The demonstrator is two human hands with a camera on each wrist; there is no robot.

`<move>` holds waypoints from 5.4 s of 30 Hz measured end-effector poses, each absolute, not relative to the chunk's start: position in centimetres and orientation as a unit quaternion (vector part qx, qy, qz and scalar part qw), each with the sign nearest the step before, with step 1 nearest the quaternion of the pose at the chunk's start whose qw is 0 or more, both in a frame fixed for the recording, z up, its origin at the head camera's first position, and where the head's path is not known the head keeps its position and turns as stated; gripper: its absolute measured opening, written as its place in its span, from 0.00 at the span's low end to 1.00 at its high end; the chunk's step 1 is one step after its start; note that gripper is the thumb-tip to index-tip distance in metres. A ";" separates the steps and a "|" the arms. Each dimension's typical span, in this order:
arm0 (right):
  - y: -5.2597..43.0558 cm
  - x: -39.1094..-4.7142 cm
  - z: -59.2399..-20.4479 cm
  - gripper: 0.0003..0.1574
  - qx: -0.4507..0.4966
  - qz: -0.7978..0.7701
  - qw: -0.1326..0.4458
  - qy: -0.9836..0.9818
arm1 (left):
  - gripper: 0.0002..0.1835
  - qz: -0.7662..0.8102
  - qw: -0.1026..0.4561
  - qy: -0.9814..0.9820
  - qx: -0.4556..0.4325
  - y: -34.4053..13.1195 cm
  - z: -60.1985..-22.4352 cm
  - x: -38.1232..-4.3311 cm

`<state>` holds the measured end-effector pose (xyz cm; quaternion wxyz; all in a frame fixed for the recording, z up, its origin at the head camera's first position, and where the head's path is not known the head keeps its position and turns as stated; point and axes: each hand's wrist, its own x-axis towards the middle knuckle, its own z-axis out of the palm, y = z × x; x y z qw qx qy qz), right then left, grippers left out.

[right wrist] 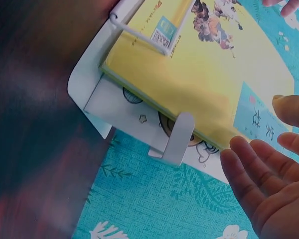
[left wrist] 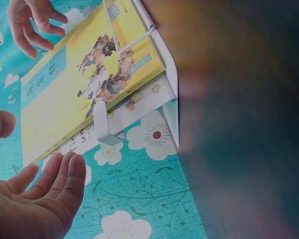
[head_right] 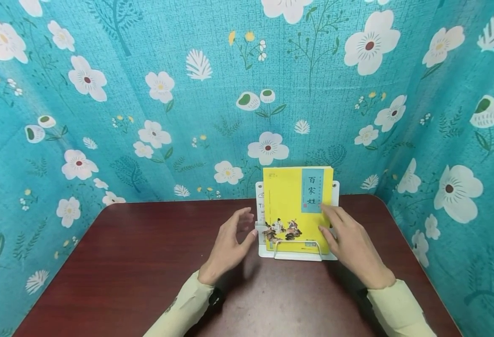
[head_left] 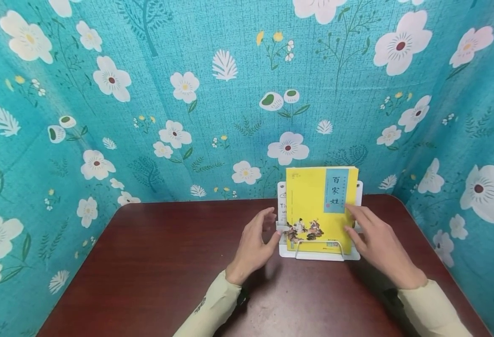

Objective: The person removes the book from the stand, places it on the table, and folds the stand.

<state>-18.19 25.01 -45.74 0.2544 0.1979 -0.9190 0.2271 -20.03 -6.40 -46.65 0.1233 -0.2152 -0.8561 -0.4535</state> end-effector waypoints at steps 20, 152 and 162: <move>25.9 -18.6 -45.6 0.46 0.164 0.237 0.266 -0.920 | 0.32 -0.467 0.120 -0.847 -0.223 -5.4 -46.4 -20.8; 25.2 -21.0 -46.3 0.20 -0.041 0.450 0.202 -0.869 | 0.20 -0.537 0.186 -0.810 -0.141 -1.8 -47.0 -24.4; 25.2 -21.4 -45.4 0.20 -0.052 0.449 0.213 -0.866 | 0.19 -0.530 0.200 -0.812 -0.145 -1.7 -46.3 -24.7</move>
